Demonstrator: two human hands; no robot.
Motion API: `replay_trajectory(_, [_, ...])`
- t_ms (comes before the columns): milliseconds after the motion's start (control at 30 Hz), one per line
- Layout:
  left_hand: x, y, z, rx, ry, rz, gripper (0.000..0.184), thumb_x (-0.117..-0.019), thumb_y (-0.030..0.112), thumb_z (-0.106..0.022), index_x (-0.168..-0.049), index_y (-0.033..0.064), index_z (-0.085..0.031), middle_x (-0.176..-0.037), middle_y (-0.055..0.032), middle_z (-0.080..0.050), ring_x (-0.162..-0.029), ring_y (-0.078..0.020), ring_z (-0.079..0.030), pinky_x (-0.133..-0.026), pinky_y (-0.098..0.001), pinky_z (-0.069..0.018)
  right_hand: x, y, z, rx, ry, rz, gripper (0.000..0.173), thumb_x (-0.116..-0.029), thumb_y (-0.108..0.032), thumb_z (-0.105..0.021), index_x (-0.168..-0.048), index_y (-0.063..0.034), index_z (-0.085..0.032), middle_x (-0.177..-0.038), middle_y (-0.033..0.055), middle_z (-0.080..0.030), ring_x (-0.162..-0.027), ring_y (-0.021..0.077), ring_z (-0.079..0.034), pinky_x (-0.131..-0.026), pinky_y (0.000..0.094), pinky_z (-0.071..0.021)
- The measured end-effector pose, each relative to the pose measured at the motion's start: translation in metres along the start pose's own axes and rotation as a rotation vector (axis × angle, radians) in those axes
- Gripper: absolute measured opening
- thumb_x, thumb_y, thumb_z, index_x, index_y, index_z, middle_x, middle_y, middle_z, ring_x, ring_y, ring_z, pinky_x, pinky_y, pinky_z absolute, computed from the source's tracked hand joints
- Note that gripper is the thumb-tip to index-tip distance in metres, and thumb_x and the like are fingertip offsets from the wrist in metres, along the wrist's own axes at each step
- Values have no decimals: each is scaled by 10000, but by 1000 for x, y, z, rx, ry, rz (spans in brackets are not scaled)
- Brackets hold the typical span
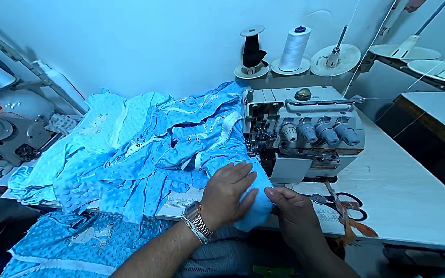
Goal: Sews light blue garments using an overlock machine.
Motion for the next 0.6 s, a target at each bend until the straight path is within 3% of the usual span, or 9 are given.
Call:
replay_trajectory(167, [-17,-27,6,84,-6,-25,294,-978,156,-558,-1056,-2,-793,-1163,-149,-758,-1158,-278,-710,-1038,-415,-540,-8,5,-12,-60,-16,-36,161,-975,-74,-634,-854,-26,-727,-749,72,-704,-659,118,-685,-636,273,-603])
replay_trajectory(267, [-32,-48,9,200,-109,0,228,-959,120,-621,-1029,-5,-798,-1136,-182,-738,-1125,-289,-693,-999,-391,-541,-14,6,-20,-65,-23,-57,163,-982,-80,-640,-860,-17,-727,-750,85,-708,-654,133,-694,-631,285,-613])
replay_trajectory(433, [-46,-78,4,325,-207,-129,228,-960,120,-616,-1045,20,-803,-1119,-146,-731,-1068,-193,-680,-960,-291,-537,-12,8,-32,-37,7,-98,122,-967,-20,-657,-862,0,-714,-741,97,-707,-630,148,-697,-605,296,-617])
replay_trajectory(533, [-45,-66,9,276,-232,-139,239,-922,78,-592,-1026,18,-799,-1110,-135,-741,-1082,-227,-684,-964,-339,-543,-6,7,-35,-20,22,-102,91,-954,21,-658,-876,9,-702,-745,95,-712,-635,144,-703,-612,289,-619])
replay_trajectory(600, [-39,-42,12,193,-279,-66,233,-952,211,-618,-1012,59,-784,-1073,-85,-723,-1066,-237,-655,-938,-410,-530,-2,7,-32,-7,44,-82,61,-949,35,-658,-917,14,-705,-766,91,-714,-650,142,-705,-623,288,-625])
Point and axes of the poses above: each hand's wrist, its own x-axis away from the middle knuckle, its own z-axis out of the back of the hand, y = z × x, the point moved 8 cm from there along -x, towards the middle knuckle
